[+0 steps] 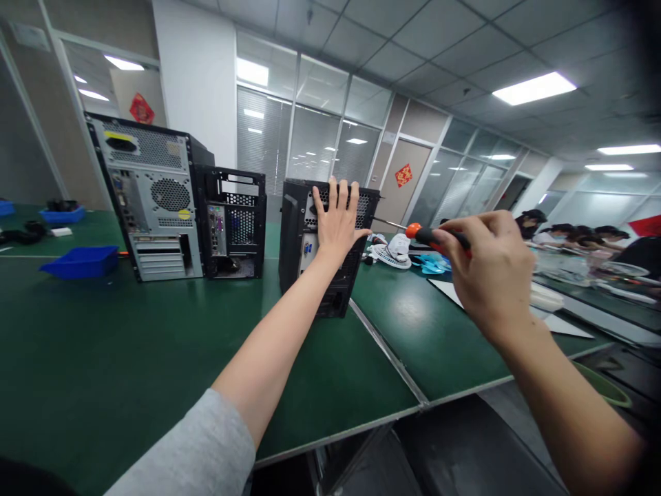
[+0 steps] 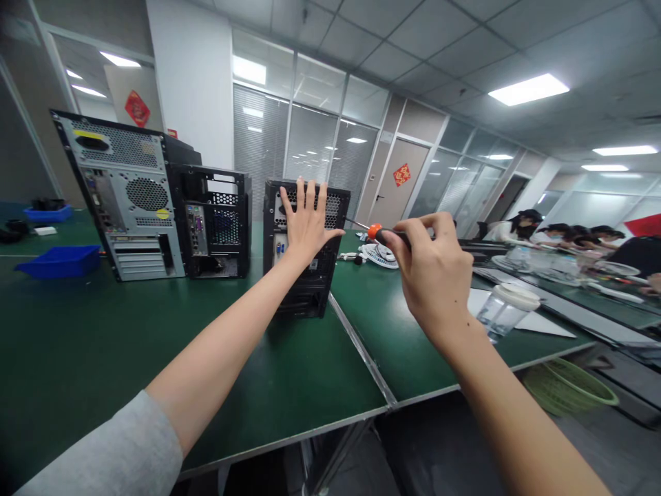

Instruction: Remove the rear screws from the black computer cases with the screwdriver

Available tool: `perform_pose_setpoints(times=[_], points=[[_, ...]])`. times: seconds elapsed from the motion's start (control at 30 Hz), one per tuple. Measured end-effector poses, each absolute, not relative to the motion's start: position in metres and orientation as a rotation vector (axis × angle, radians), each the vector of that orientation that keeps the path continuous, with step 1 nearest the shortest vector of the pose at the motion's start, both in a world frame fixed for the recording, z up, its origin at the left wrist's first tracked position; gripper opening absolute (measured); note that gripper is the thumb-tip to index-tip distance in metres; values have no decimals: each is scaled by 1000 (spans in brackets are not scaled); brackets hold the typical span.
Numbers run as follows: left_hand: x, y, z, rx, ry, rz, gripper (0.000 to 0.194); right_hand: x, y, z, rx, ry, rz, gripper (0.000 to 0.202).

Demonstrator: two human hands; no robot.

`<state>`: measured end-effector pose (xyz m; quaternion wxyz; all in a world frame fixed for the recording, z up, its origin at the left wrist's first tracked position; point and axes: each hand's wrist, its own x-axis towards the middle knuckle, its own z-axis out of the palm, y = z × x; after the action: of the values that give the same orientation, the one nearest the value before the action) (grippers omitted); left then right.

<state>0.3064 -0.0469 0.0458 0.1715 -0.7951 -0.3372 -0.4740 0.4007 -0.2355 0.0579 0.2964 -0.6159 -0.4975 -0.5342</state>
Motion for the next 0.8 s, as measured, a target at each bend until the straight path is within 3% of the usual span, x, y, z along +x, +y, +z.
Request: perform_pose_setpoints(times=[0.43,0.63,0.8], points=[[306,-46,45,-2238,-951,-1343,102,402,-239,62,-1579,-1499,-1284,55],[306,-47,46,-2265,-953,-1342,104,405,-242,64,-1530,-1602,-1225,64],[306,-47,46,-2246,-947,-1345,102,406,-245,64,-1609,-1660,-1090,24]])
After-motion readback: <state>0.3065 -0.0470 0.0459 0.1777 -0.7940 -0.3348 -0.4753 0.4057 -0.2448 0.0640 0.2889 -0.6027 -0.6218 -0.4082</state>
